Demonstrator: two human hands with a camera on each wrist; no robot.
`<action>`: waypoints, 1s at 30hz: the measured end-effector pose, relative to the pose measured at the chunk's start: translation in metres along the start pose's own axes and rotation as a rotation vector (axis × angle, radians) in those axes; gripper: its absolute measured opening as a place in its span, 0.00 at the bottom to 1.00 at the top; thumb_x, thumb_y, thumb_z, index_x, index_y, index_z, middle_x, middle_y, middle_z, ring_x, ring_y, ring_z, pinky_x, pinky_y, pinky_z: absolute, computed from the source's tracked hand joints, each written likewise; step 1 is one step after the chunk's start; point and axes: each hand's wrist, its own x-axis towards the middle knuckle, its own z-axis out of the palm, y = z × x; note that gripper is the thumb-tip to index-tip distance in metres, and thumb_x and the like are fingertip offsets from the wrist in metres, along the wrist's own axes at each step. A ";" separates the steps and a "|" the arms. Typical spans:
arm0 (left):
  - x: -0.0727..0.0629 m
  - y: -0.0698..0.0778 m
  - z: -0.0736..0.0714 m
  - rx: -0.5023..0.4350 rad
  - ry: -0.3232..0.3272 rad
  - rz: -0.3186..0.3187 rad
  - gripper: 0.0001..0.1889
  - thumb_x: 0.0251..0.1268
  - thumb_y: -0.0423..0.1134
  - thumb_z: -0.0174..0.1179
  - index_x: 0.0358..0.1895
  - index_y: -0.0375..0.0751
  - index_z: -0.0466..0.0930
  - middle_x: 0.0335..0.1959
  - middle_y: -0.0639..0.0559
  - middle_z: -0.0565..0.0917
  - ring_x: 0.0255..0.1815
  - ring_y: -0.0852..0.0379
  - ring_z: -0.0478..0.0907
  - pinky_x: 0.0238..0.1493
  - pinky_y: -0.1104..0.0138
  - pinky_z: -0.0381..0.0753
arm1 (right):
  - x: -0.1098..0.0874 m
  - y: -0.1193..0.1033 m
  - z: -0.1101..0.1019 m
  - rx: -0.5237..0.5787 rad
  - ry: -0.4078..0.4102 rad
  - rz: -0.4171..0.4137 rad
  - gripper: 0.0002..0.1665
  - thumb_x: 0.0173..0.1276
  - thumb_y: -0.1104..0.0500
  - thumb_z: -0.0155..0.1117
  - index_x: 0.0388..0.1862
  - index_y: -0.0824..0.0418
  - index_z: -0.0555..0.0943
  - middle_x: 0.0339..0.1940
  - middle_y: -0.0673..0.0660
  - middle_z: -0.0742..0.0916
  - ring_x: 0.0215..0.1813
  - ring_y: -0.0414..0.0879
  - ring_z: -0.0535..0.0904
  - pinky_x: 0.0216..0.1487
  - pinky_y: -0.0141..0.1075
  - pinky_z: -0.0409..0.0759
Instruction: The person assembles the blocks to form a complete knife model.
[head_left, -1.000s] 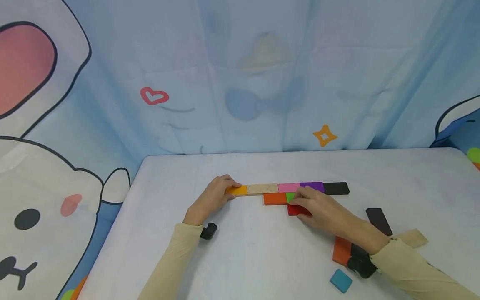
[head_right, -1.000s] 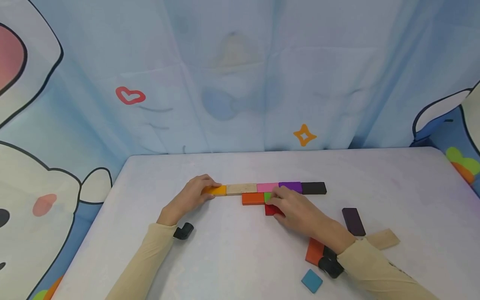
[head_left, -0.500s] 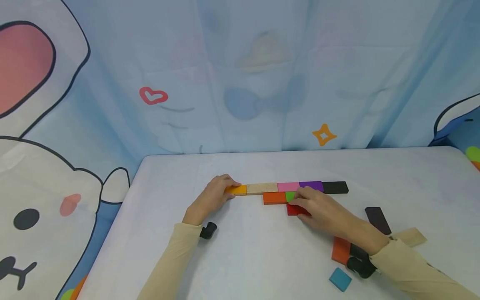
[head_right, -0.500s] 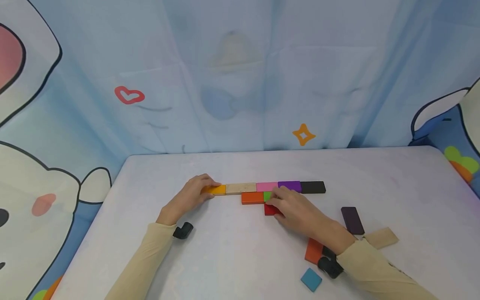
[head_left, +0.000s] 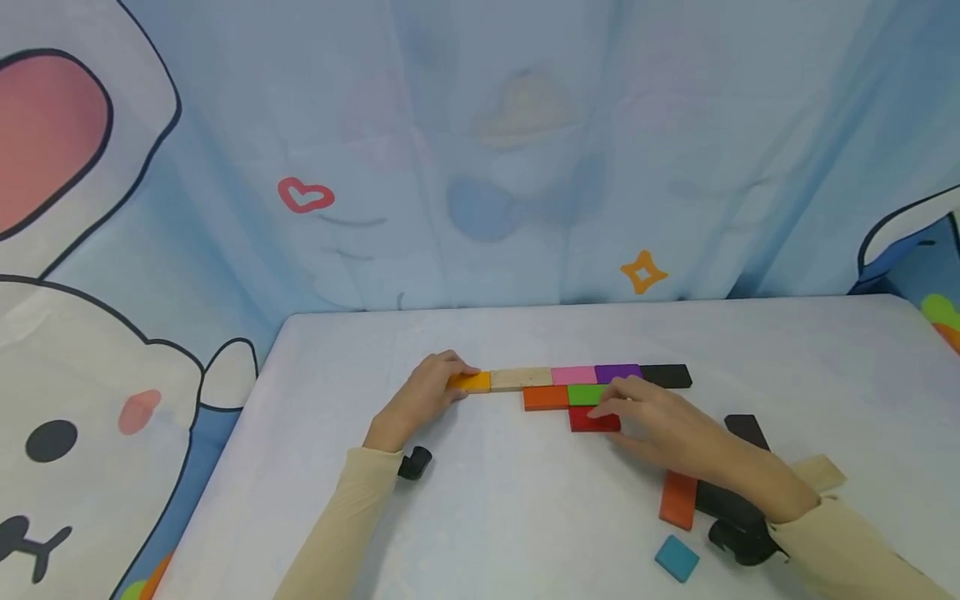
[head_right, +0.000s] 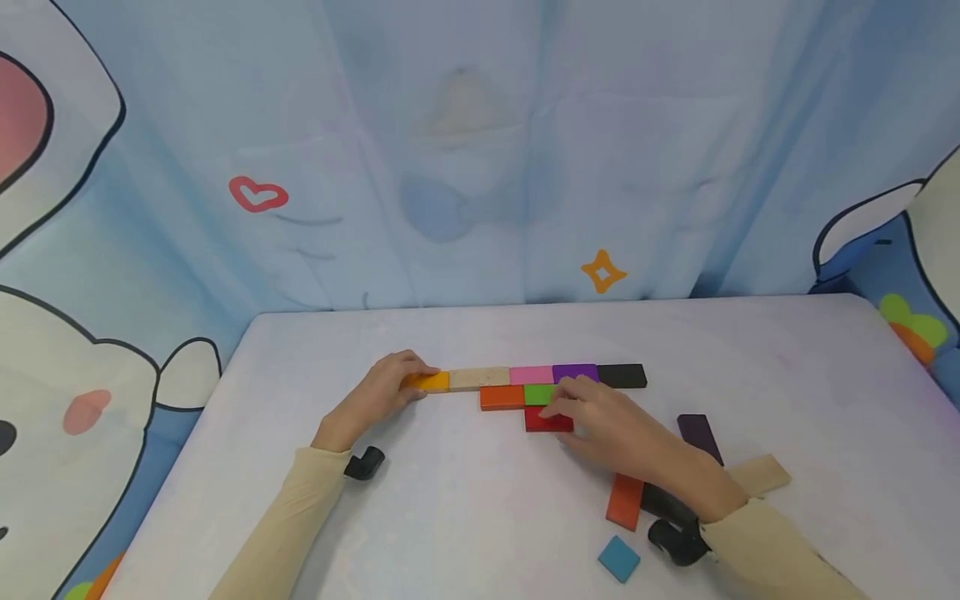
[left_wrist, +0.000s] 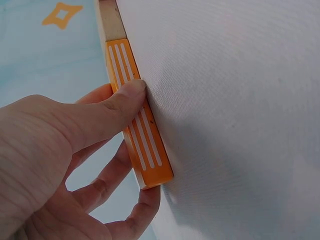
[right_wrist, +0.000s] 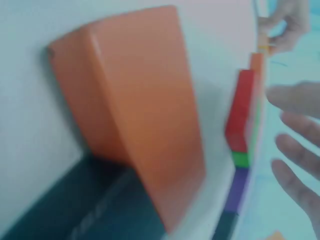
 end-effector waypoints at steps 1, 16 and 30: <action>0.000 0.000 0.000 0.002 0.000 -0.001 0.19 0.68 0.29 0.70 0.62 0.36 0.85 0.54 0.46 0.83 0.59 0.45 0.78 0.69 0.53 0.76 | -0.004 0.000 -0.003 0.021 -0.024 -0.002 0.21 0.55 0.64 0.84 0.49 0.56 0.90 0.48 0.52 0.84 0.51 0.49 0.82 0.50 0.44 0.89; 0.000 -0.001 0.000 0.018 -0.014 -0.011 0.20 0.68 0.29 0.69 0.63 0.38 0.85 0.56 0.46 0.83 0.60 0.45 0.77 0.70 0.53 0.75 | -0.072 0.003 -0.007 0.146 -0.258 -0.042 0.25 0.55 0.66 0.83 0.49 0.43 0.90 0.48 0.40 0.81 0.50 0.41 0.76 0.52 0.37 0.87; -0.001 -0.002 0.001 -0.015 0.002 -0.006 0.20 0.67 0.29 0.70 0.61 0.37 0.85 0.54 0.46 0.83 0.59 0.46 0.78 0.69 0.55 0.76 | -0.083 0.005 0.000 0.133 -0.236 -0.071 0.28 0.53 0.66 0.84 0.49 0.41 0.89 0.48 0.39 0.81 0.51 0.40 0.75 0.49 0.33 0.86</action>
